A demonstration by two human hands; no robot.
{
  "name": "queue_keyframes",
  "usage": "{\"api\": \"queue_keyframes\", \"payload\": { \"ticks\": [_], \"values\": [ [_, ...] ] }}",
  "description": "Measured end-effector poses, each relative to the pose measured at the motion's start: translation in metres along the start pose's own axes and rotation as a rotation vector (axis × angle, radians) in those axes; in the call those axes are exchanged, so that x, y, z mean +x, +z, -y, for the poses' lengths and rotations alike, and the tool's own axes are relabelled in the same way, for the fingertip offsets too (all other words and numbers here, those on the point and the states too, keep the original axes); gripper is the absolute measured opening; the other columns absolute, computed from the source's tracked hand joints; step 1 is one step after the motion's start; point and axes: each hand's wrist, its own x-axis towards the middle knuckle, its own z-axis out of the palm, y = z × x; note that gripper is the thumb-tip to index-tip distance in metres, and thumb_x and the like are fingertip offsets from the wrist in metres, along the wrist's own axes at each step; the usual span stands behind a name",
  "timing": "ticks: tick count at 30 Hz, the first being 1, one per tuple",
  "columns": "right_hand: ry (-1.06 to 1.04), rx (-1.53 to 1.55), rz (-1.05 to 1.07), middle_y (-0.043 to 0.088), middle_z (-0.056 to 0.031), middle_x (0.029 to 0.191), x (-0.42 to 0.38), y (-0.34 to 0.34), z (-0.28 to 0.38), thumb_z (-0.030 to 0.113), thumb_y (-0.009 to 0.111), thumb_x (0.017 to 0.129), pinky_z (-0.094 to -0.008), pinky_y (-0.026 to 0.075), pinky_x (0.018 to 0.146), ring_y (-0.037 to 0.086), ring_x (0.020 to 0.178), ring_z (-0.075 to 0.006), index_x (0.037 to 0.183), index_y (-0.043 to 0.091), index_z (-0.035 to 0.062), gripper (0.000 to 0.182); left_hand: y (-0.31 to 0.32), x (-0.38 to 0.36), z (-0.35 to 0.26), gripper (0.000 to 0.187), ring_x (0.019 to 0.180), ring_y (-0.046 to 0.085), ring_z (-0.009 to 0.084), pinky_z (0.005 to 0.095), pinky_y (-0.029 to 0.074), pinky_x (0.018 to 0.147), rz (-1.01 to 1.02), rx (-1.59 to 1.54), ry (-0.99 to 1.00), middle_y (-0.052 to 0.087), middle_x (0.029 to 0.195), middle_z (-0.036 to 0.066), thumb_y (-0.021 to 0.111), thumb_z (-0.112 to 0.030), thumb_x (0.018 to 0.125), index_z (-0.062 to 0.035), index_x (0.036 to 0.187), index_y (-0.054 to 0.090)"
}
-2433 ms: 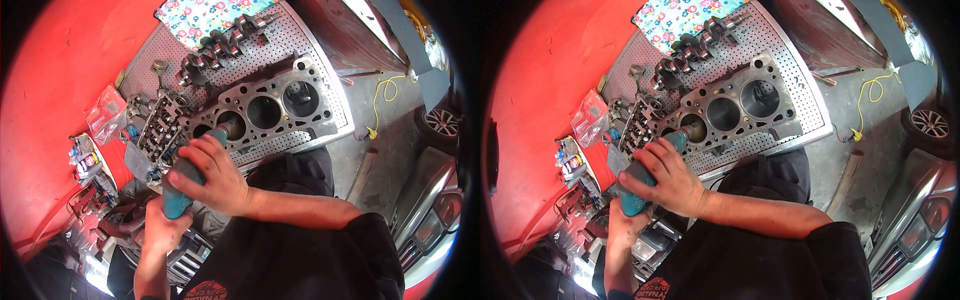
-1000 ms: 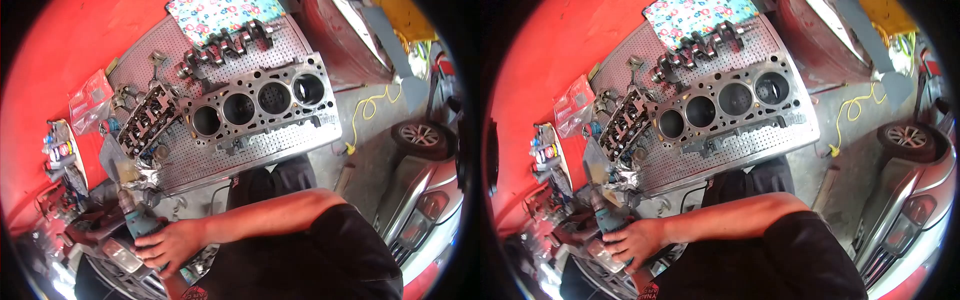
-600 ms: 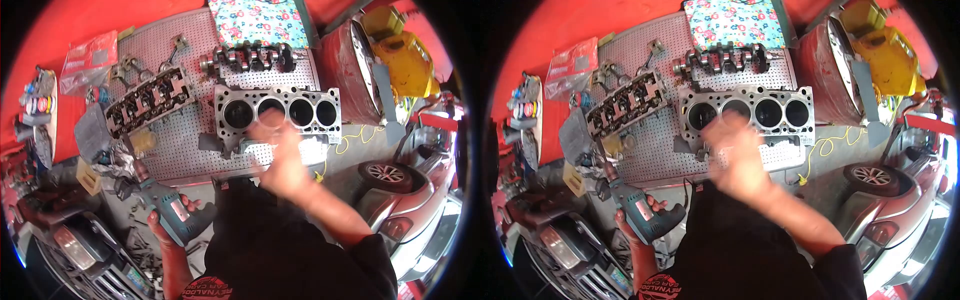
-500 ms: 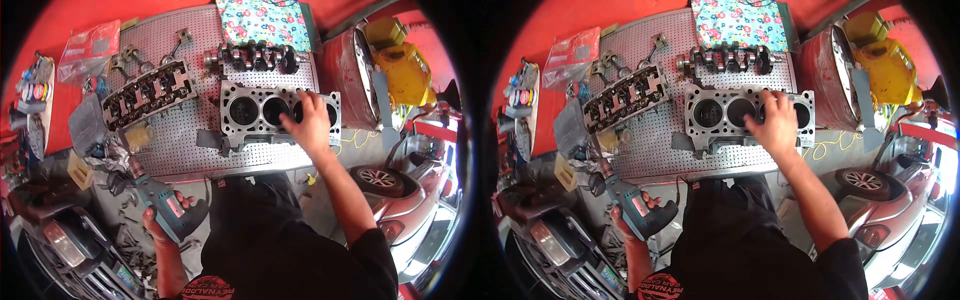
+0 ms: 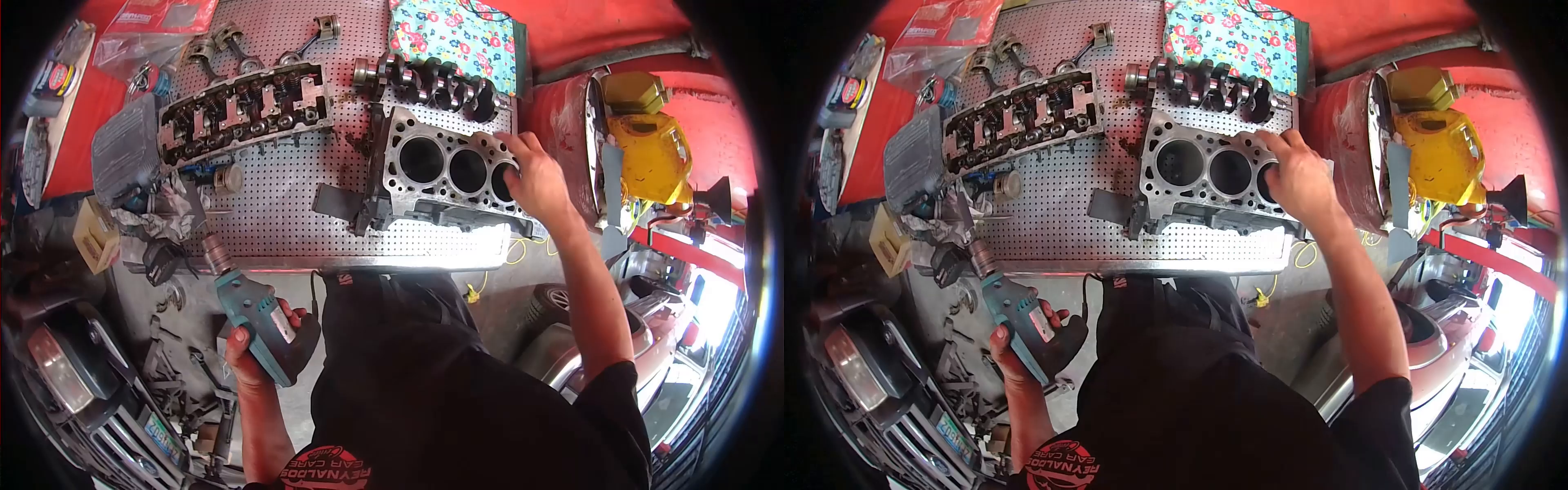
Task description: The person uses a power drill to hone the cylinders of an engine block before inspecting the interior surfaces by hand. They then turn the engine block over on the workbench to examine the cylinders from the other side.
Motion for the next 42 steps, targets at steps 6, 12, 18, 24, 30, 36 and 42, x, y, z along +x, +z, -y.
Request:
{"api": "queue_keyframes", "payload": {
  "ticks": [6, 12, 18, 24, 30, 36, 42],
  "values": [
    [-0.356, -0.497, 0.336, 0.061, -0.0115, 0.111, -0.004, 0.004, -0.012, 0.004, 0.062, 0.088, -0.0398, 0.06, 0.083, 0.072, 0.093, -0.027, 0.137, 0.068, 0.029, 0.055, -0.004, 0.004, 0.003, 0.084, 0.09, 0.069, 0.0314, 0.0516, 0.048, 0.107, -0.021, 0.015, 0.037, 0.067, 0.105, 0.019, 0.074, -0.058, 0.077, 0.0033, 0.131, 0.056],
    [-0.288, -0.28, 0.438, 0.062, -0.0134, 0.115, -0.007, -0.001, -0.01, 0.004, 0.06, 0.087, -0.0457, 0.059, 0.087, 0.072, 0.094, -0.0319, 0.138, 0.068, 0.0279, 0.057, -0.002, -0.002, 0.001, 0.08, 0.09, 0.07, 0.0314, 0.0518, 0.049, 0.107, -0.007, 0.042, 0.083, 0.067, 0.105, 0.018, 0.073, -0.058, 0.077, 0.0056, 0.125, 0.06],
    [-0.166, -0.384, 0.627, 0.062, -0.013, 0.113, -0.007, -0.007, 0.011, 0.006, 0.059, 0.088, -0.0448, 0.057, 0.084, 0.072, 0.096, -0.0301, 0.153, 0.054, 0.0331, 0.07, 0.001, -0.001, 0.004, 0.079, 0.091, 0.071, 0.0312, 0.0508, 0.049, 0.107, -0.015, 0.024, 0.087, 0.067, 0.106, 0.018, 0.073, -0.058, 0.078, 0.005, 0.124, 0.061],
    [-0.401, -0.903, 0.466, 0.058, -0.0069, 0.118, 0.009, -0.003, -0.005, 0.012, 0.059, 0.095, -0.0349, 0.05, 0.087, 0.063, 0.101, -0.0213, 0.16, 0.039, 0.0397, 0.073, 0.004, 0.01, 0.004, 0.078, 0.091, 0.071, 0.0312, 0.0505, 0.05, 0.106, 0.01, 0.033, 0.07, 0.067, 0.107, 0.019, 0.073, -0.057, 0.079, 0.005, 0.125, 0.06],
    [-0.313, -0.669, 0.603, 0.06, -0.0107, 0.121, 0.009, -0.01, -0.005, 0.006, 0.061, 0.092, -0.0427, 0.054, 0.087, 0.069, 0.099, -0.0278, 0.159, 0.042, 0.0356, 0.076, 0.012, 0.018, 0.002, 0.081, 0.09, 0.067, 0.0288, 0.0518, 0.046, 0.107, 0.021, 0.153, 0.066, 0.066, 0.104, 0.016, 0.069, -0.065, 0.079, 0.0035, 0.122, 0.061],
    [0.0, 0.016, 0.853, 0.069, -0.0212, 0.105, 0.003, -0.016, 0.005, 0.013, 0.061, 0.091, -0.0511, 0.054, 0.092, 0.07, 0.099, -0.0404, 0.156, 0.045, 0.0235, 0.067, 0.012, 0.018, 0.002, 0.077, 0.09, 0.071, 0.0308, 0.0498, 0.052, 0.104, 0.04, 0.066, 0.068, 0.068, 0.105, 0.019, 0.072, -0.054, 0.08, 0.0069, 0.125, 0.059],
    [-0.388, -0.855, 0.453, 0.063, -0.0116, 0.109, -0.002, 0.009, -0.007, 0.013, 0.061, 0.094, -0.0421, 0.05, 0.084, 0.066, 0.094, -0.0273, 0.161, 0.038, 0.0272, 0.073, 0.008, 0.021, 0.006, 0.073, 0.089, 0.071, 0.0292, 0.0463, 0.057, 0.094, -0.038, 0.141, 0.089, 0.068, 0.105, 0.018, 0.073, -0.052, 0.082, 0.006, 0.124, 0.059]
  ]
}}
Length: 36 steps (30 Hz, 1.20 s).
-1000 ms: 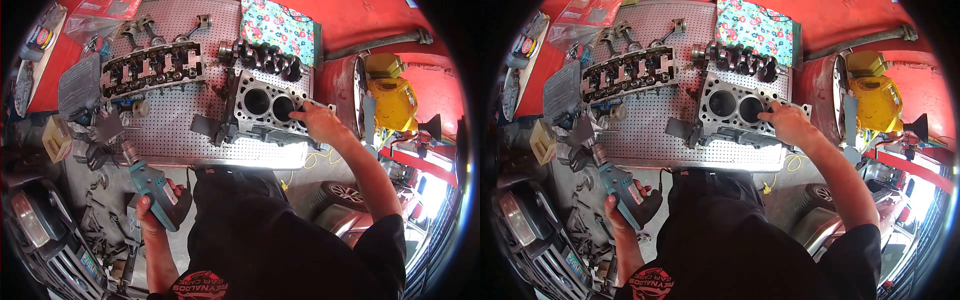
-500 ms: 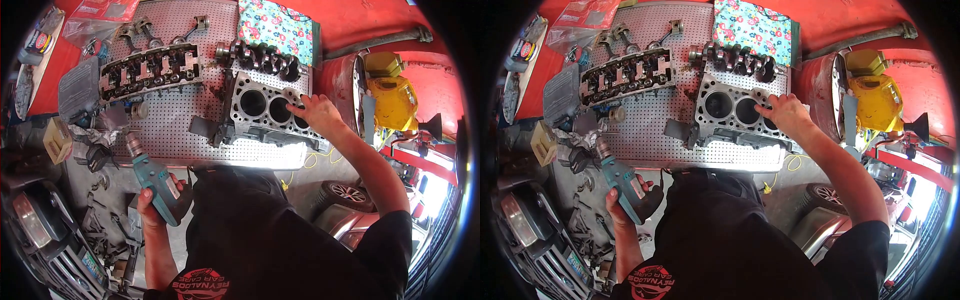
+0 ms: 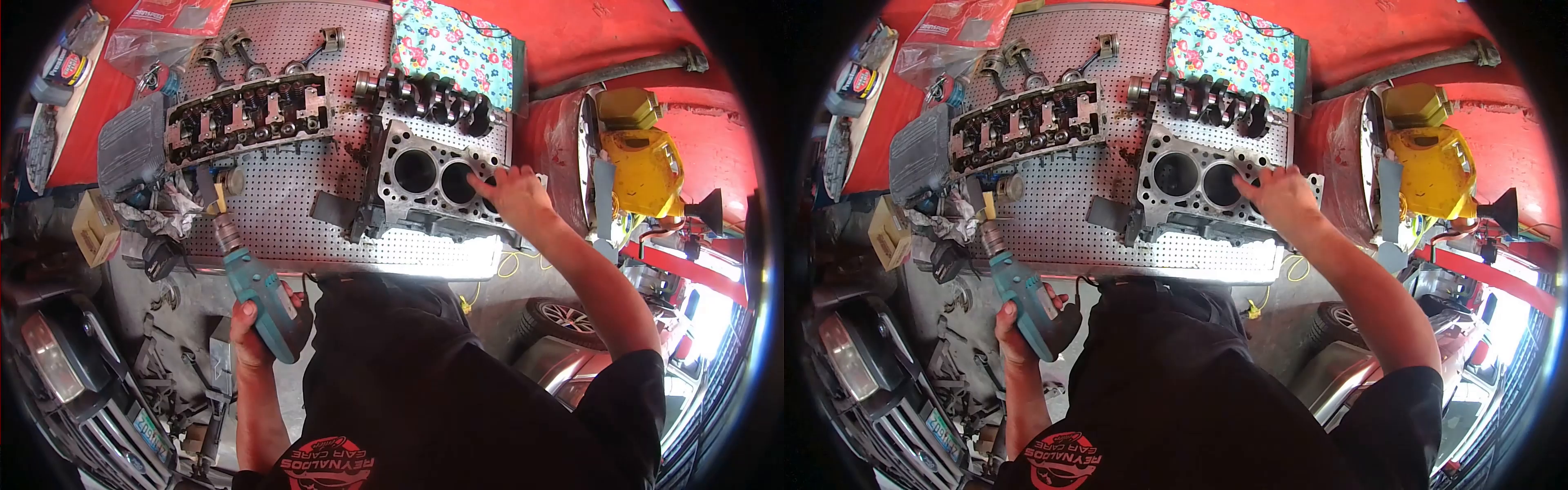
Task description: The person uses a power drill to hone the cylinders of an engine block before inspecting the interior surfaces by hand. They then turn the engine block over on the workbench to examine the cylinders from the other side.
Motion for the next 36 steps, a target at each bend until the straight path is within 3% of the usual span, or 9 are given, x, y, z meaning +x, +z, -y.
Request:
{"api": "queue_keyframes", "payload": {
  "ticks": [4, 7, 11, 18, 26, 29, 30, 33, 36],
  "values": [
    [-0.044, -0.144, 0.006, 0.059, -0.0069, 0.114, 0.007, -0.004, 0.0, 0.014, 0.061, 0.095, -0.0361, 0.042, 0.088, 0.061, 0.1, -0.0203, 0.162, 0.036, 0.0305, 0.073, 0.011, 0.01, 0.0, 0.053, 0.083, 0.07, 0.0256, 0.0378, 0.058, 0.073, -0.206, 0.335, 0.004, 0.069, 0.096, 0.013, 0.078, -0.034, 0.084, 0.0032, 0.118, 0.061],
    [-0.061, -0.157, 0.047, 0.058, -0.0065, 0.116, 0.003, -0.011, 0.0, 0.013, 0.062, 0.095, -0.0365, 0.042, 0.09, 0.061, 0.1, -0.0203, 0.16, 0.039, 0.0301, 0.071, -0.001, 0.034, 0.028, 0.053, 0.08, 0.07, 0.0235, 0.0364, 0.056, 0.073, -0.355, 0.889, 0.17, 0.07, 0.094, 0.01, 0.083, -0.033, 0.081, 0.0042, 0.112, 0.064],
    [-0.079, -0.147, 0.042, 0.062, -0.0073, 0.119, 0.001, -0.01, 0.003, 0.017, 0.063, 0.096, -0.0402, 0.045, 0.097, 0.063, 0.11, -0.0247, 0.156, 0.046, 0.0281, 0.063, -0.009, 0.061, 0.069, 0.062, 0.08, 0.07, 0.0301, 0.0401, 0.056, 0.077, -0.499, 1.118, 0.048, 0.072, 0.091, 0.018, 0.09, -0.037, 0.072, 0.0076, 0.107, 0.064],
    [-0.092, -0.115, -0.005, 0.061, -0.0058, 0.12, -0.002, -0.009, -0.007, 0.016, 0.063, 0.096, -0.0391, 0.044, 0.098, 0.063, 0.11, -0.0237, 0.154, 0.048, 0.0302, 0.061, -0.043, 0.088, 0.125, 0.074, 0.098, 0.071, 0.0474, 0.0512, 0.056, 0.083, -0.517, 1.297, 0.106, 0.072, 0.099, 0.031, 0.086, -0.049, 0.072, 0.0078, 0.11, 0.058],
    [-0.154, 0.158, 0.024, 0.066, -0.0102, 0.118, 0.005, -0.019, -0.019, 0.015, 0.062, 0.095, -0.041, 0.051, 0.094, 0.068, 0.11, -0.0286, 0.141, 0.059, 0.0229, 0.047, -0.054, 0.117, 0.155, 0.08, 0.096, 0.07, 0.0482, 0.0548, 0.057, 0.087, -0.665, 1.548, 0.034, 0.07, 0.102, 0.03, 0.084, -0.052, 0.071, 0.0071, 0.113, 0.052],
    [0.004, 0.582, -0.157, 0.066, -0.0153, 0.11, -0.003, -0.004, -0.033, 0.01, 0.066, 0.089, -0.0462, 0.053, 0.093, 0.068, 0.105, -0.0361, 0.13, 0.064, 0.0157, 0.041, -0.065, 0.136, 0.17, 0.08, 0.099, 0.069, 0.0461, 0.0537, 0.057, 0.089, -0.684, 1.635, 0.056, 0.069, 0.105, 0.028, 0.084, -0.055, 0.07, 0.0051, 0.112, 0.051],
    [0.033, 0.725, -0.403, 0.067, -0.0185, 0.111, -0.009, 0.012, -0.041, 0.017, 0.068, 0.09, -0.0479, 0.053, 0.093, 0.065, 0.106, -0.0402, 0.129, 0.063, 0.0112, 0.04, -0.072, 0.143, 0.178, 0.08, 0.1, 0.069, 0.0453, 0.0532, 0.056, 0.09, -0.687, 1.666, 0.068, 0.068, 0.106, 0.027, 0.084, -0.056, 0.07, 0.0044, 0.112, 0.051],
    [0.59, 0.836, -0.659, 0.066, -0.0187, 0.119, -0.02, 0.053, -0.04, 0.03, 0.068, 0.095, -0.0521, 0.047, 0.104, 0.06, 0.12, -0.0403, 0.131, 0.061, 0.0087, 0.043, -0.072, 0.159, 0.186, 0.083, 0.105, 0.067, 0.0436, 0.0525, 0.055, 0.093, -0.745, 1.691, 0.034, 0.067, 0.111, 0.026, 0.085, -0.057, 0.069, 0.0041, 0.113, 0.052],
    [1.244, 0.995, -0.656, 0.057, -0.024, 0.137, -0.008, 0.139, -0.01, 0.057, 0.064, 0.096, -0.0572, 0.041, 0.11, 0.049, 0.133, -0.0438, 0.14, 0.058, 0.0083, 0.066, -0.062, 0.166, 0.179, 0.082, 0.106, 0.067, 0.0439, 0.0529, 0.055, 0.093, -0.738, 1.745, 0.024, 0.067, 0.112, 0.026, 0.084, -0.06, 0.071, 0.0031, 0.112, 0.052]
  ]
}}
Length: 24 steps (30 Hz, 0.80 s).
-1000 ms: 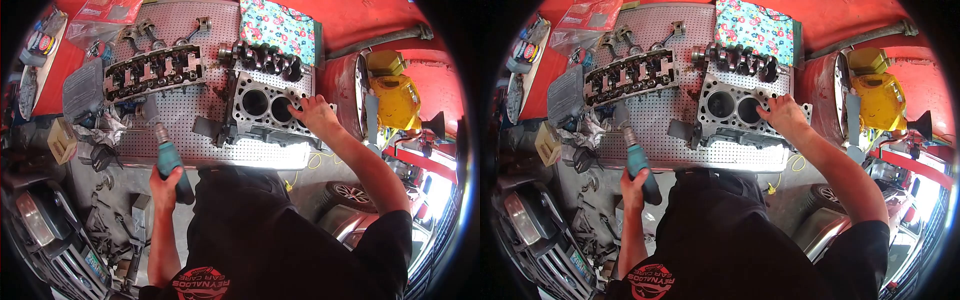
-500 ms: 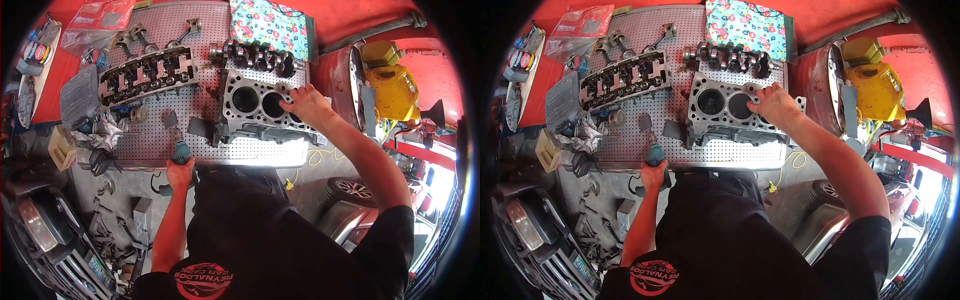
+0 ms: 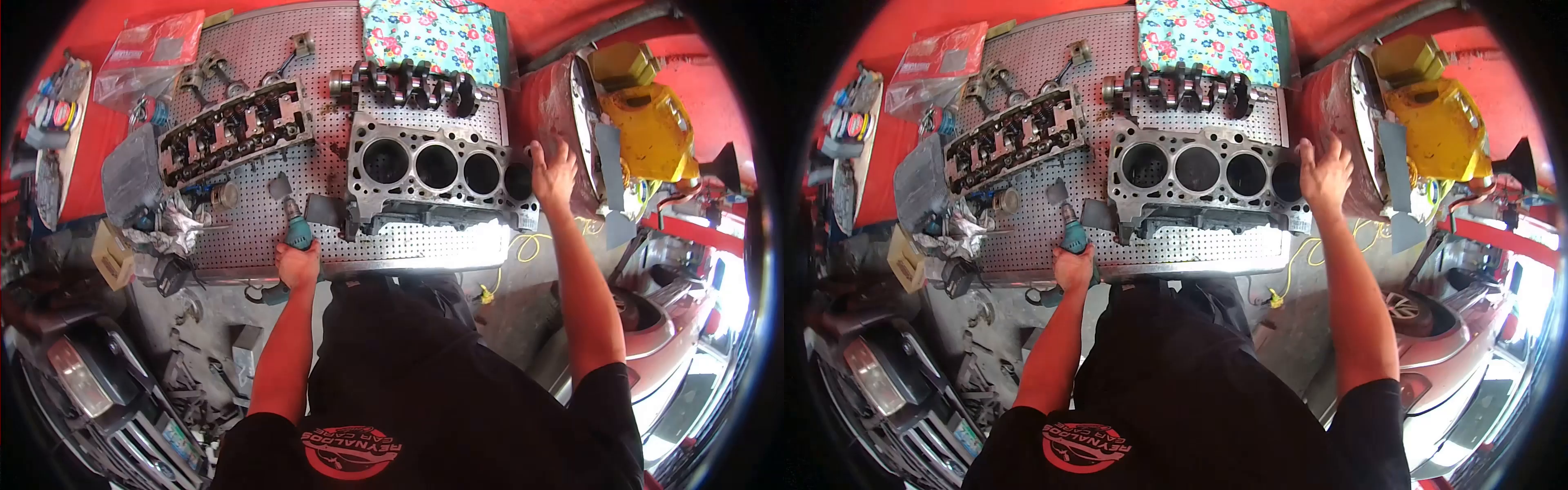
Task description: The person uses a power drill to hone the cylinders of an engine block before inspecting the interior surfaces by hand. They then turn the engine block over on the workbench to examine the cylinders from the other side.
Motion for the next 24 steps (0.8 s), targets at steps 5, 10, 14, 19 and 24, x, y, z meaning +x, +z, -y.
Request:
{"api": "queue_keyframes", "payload": {
  "ticks": [5, 10, 14, 19, 24],
  "values": [
    [0.371, 0.137, 0.243, 0.064, -0.0304, 0.134, -0.023, 0.003, 0.012, 0.066, 0.042, 0.102, -0.0508, 0.045, 0.108, 0.06, 0.127, -0.0471, 0.143, 0.056, 0.0018, 0.077, -0.029, 0.023, -0.018, 0.089, 0.115, 0.066, 0.044, 0.0549, 0.053, 0.097, 0.216, 0.127, 0.024, 0.067, 0.124, 0.028, 0.079, -0.064, 0.077, 0.0026, 0.13, 0.053],
    [0.378, 0.126, 0.27, 0.068, -0.027, 0.126, -0.021, 0.002, 0.013, 0.061, 0.043, 0.103, -0.0536, 0.049, 0.102, 0.064, 0.117, -0.0472, 0.13, 0.063, 0.0019, 0.068, -0.122, 0.023, -0.055, 0.082, 0.113, 0.067, 0.0456, 0.0545, 0.052, 0.099, 0.104, 0.274, 0.248, 0.071, 0.118, 0.026, 0.075, -0.053, 0.086, 0.0019, 0.143, 0.053],
    [0.346, 0.182, 0.229, 0.069, -0.0257, 0.122, -0.025, 0.002, 0.009, 0.058, 0.047, 0.102, -0.054, 0.051, 0.097, 0.066, 0.111, -0.0468, 0.119, 0.066, 0.0018, 0.062, -0.202, -0.019, -0.161, 0.079, 0.121, 0.058, 0.0428, 0.0513, 0.047, 0.103, -0.199, 0.013, 0.791, 0.067, 0.123, 0.025, 0.085, -0.034, 0.08, -0.0021, 0.144, 0.052],
    [0.328, 0.249, 0.188, 0.07, -0.0277, 0.118, -0.029, 0.006, 0.003, 0.057, 0.047, 0.102, -0.0523, 0.052, 0.098, 0.069, 0.111, -0.0432, 0.115, 0.068, -0.002, 0.064, -0.211, -0.074, -0.294, 0.095, 0.137, 0.047, 0.0418, 0.0523, 0.04, 0.113, -0.113, 0.392, 1.029, 0.048, 0.154, 0.022, 0.086, -0.036, 0.079, -0.0077, 0.157, 0.039],
    [0.27, 0.359, 0.133, 0.074, -0.0248, 0.108, -0.035, 0.006, -0.006, 0.054, 0.047, 0.103, -0.0504, 0.056, 0.094, 0.072, 0.104, -0.0417, 0.106, 0.073, -0.0022, 0.062, -0.182, -0.069, -0.327, 0.103, 0.142, 0.045, 0.0416, 0.0613, 0.033, 0.116, -0.086, 0.799, 0.987, 0.055, 0.149, 0.023, 0.084, -0.044, 0.077, -0.0094, 0.16, 0.034]
  ]
}}
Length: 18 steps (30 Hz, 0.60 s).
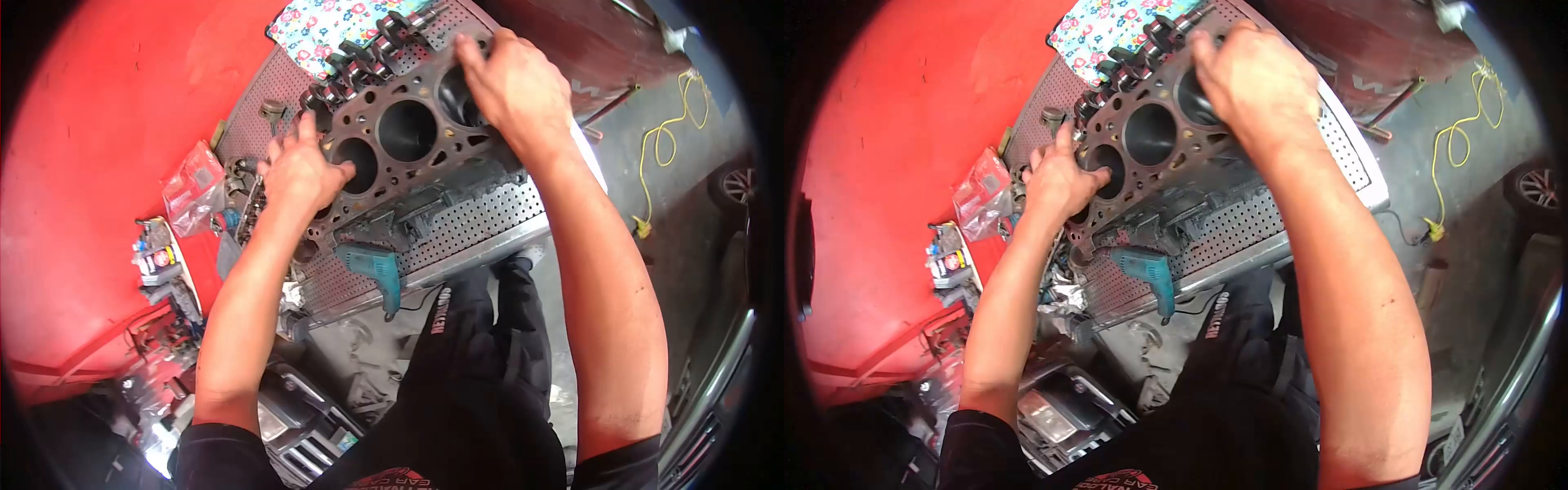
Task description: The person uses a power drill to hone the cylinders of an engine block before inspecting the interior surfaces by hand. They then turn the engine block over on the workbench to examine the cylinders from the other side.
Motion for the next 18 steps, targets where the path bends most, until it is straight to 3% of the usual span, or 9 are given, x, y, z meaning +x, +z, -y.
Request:
{"api": "queue_keyframes", "payload": {
  "ticks": [3, 5, 6, 9, 10, 13, 18],
  "values": [
    [0.06, 0.066, 0.079, 0.074, -0.0222, 0.111, 0.003, -0.003, 0.001, 0.048, 0.048, 0.103, -0.047, 0.057, 0.096, 0.072, 0.109, -0.0372, 0.108, 0.073, -0.0015, 0.056, -0.016, 0.001, -0.005, 0.101, 0.14, 0.046, 0.0419, 0.0606, 0.034, 0.116, 0.019, 0.051, -0.033, 0.059, 0.144, 0.022, 0.083, -0.044, 0.076, -0.0079, 0.158, 0.038],
    [0.013, 0.067, 0.107, 0.071, -0.0255, 0.117, 0.004, -0.003, -0.004, 0.043, 0.048, 0.104, -0.0471, 0.053, 0.1, 0.068, 0.113, -0.0384, 0.118, 0.067, -0.0038, 0.053, -0.027, -0.008, -0.002, 0.101, 0.14, 0.046, 0.0425, 0.0611, 0.034, 0.115, -0.036, 0.096, -0.037, 0.063, 0.14, 0.022, 0.084, -0.044, 0.074, -0.0075, 0.157, 0.039],
    [-0.012, 0.067, 0.119, 0.07, -0.0271, 0.12, 0.004, -0.002, -0.006, 0.04, 0.048, 0.104, -0.0471, 0.051, 0.102, 0.066, 0.116, -0.0391, 0.123, 0.065, -0.0049, 0.052, -0.024, -0.009, 0.007, 0.091, 0.13, 0.055, 0.0426, 0.0579, 0.041, 0.111, -0.151, 0.109, 0.056, 0.069, 0.125, 0.024, 0.08, -0.033, 0.078, -0.0099, 0.156, 0.042],
    [0.001, 0.083, 0.041, 0.07, -0.0267, 0.12, -0.003, -0.008, -0.003, 0.04, 0.046, 0.105, -0.0479, 0.053, 0.1, 0.069, 0.112, -0.0399, 0.12, 0.066, -0.0048, 0.051, -0.053, -0.016, 0.024, 0.071, 0.111, 0.066, 0.0433, 0.0495, 0.05, 0.102, -0.158, 0.059, 0.279, 0.07, 0.124, 0.023, 0.071, -0.015, 0.086, -0.015, 0.153, 0.049],
    [0.016, 0.106, 0.043, 0.07, -0.0264, 0.121, -0.007, -0.012, -0.002, 0.039, 0.047, 0.105, -0.0473, 0.053, 0.099, 0.069, 0.113, -0.0393, 0.119, 0.066, -0.0045, 0.05, -0.061, -0.022, 0.031, 0.068, 0.102, 0.069, 0.04, 0.0467, 0.054, 0.093, -0.16, 0.188, 0.536, 0.072, 0.113, 0.021, 0.064, -0.003, 0.088, -0.0198, 0.152, 0.051],
    [0.013, 0.14, 0.061, 0.069, -0.0259, 0.123, -0.009, -0.015, -0.003, 0.038, 0.047, 0.105, -0.0461, 0.053, 0.099, 0.068, 0.116, -0.0378, 0.12, 0.067, -0.0039, 0.049, -0.063, -0.032, 0.03, 0.072, 0.097, 0.07, 0.038, 0.0473, 0.055, 0.088, 0.249, 0.574, 0.662, 0.07, 0.103, 0.021, 0.064, -0.005, 0.087, -0.0271, 0.154, 0.051],
    [-0.09, 0.082, 0.138, 0.069, -0.0231, 0.126, -0.004, -0.012, -0.01, 0.031, 0.049, 0.104, -0.0438, 0.054, 0.1, 0.067, 0.12, -0.0353, 0.122, 0.069, -0.004, 0.045, -0.069, -0.014, 0.021, 0.076, 0.093, 0.069, 0.0324, 0.0459, 0.055, 0.084, 0.075, 0.875, 0.749, 0.067, 0.106, 0.018, 0.059, -0.012, 0.093, -0.0405, 0.16, 0.039]
  ]
}}
